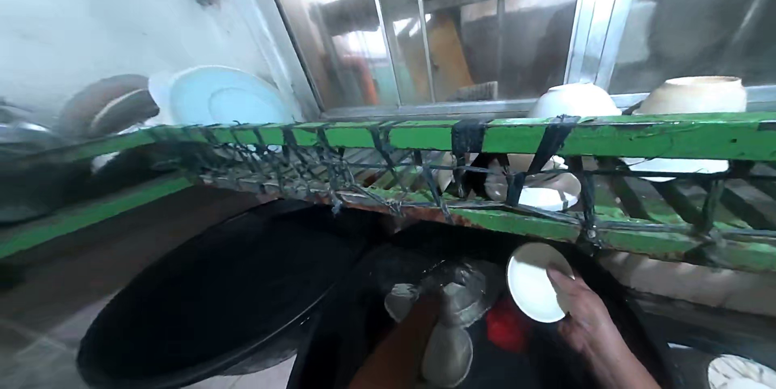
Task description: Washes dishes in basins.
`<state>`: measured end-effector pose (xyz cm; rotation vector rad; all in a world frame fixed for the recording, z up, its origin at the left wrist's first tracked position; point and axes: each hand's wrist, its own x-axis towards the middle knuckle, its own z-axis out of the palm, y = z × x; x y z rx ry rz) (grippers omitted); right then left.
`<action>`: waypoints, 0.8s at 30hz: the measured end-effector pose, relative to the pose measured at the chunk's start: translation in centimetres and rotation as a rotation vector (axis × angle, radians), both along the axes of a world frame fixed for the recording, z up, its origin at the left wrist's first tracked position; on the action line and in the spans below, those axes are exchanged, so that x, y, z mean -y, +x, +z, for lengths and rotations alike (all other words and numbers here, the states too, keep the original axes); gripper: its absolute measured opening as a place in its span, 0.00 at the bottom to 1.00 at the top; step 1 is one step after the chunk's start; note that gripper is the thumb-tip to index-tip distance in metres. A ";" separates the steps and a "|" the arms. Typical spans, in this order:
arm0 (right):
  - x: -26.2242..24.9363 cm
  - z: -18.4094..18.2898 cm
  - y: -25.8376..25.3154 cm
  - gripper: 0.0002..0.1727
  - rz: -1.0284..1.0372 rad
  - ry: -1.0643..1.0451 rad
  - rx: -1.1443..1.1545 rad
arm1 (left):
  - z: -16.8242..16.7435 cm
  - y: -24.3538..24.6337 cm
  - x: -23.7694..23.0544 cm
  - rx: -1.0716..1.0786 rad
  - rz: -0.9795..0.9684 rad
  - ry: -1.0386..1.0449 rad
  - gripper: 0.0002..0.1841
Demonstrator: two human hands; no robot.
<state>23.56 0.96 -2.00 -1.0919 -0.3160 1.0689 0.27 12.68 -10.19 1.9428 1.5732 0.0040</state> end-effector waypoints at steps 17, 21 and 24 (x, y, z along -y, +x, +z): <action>-0.6 -1.6 -0.5 0.21 0.059 0.131 -0.051 | 12.9 6.6 4.3 0.298 -0.136 0.536 0.18; -0.4 -1.1 -0.9 0.20 0.078 0.128 -0.129 | 14.3 7.8 6.1 0.674 -0.050 0.175 0.18; -0.3 -0.9 -0.5 0.24 0.025 0.031 -0.020 | 12.8 5.7 3.2 0.575 0.078 0.024 0.24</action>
